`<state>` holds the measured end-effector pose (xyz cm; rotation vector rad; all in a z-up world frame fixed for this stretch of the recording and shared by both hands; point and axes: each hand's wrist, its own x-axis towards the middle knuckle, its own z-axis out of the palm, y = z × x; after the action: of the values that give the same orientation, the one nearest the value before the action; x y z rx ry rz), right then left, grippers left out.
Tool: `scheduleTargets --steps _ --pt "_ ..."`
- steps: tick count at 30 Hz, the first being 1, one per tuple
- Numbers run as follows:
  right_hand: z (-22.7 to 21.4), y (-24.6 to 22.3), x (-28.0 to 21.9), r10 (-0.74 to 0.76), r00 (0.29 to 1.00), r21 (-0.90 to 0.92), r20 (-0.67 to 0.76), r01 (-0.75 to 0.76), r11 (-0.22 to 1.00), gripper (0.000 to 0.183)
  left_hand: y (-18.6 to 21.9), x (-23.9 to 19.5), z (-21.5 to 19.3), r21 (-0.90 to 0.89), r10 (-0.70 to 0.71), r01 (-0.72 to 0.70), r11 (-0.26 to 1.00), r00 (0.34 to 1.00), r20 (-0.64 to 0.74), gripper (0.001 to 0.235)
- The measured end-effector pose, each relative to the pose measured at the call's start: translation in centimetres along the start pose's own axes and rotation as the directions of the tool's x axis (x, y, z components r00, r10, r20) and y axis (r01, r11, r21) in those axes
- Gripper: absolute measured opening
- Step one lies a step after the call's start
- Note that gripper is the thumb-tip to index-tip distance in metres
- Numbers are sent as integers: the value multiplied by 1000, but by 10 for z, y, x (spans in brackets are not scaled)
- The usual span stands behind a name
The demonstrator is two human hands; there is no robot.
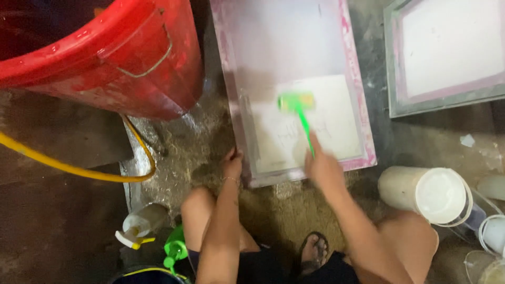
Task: Scrubbing screen printing frames with a brush and cleaning solution to remove ink or emulsion.
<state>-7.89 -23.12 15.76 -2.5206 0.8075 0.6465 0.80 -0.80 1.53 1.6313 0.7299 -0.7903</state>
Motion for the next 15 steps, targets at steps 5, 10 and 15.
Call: scheduleTargets --steps 5,10,15 --pt "-28 8 9 -8 988 27 -153 12 1000 59 19 -33 4 27 -2 2 1000 1000 -5 53" --pt "92 120 -154 -307 802 -468 -513 38 883 59 -17 7 -1 119 34 -27 993 998 -61 55" --pt "-16 43 -42 97 995 -3 7 -97 995 65 -4 -9 -1 85 30 -25 996 998 -54 58"
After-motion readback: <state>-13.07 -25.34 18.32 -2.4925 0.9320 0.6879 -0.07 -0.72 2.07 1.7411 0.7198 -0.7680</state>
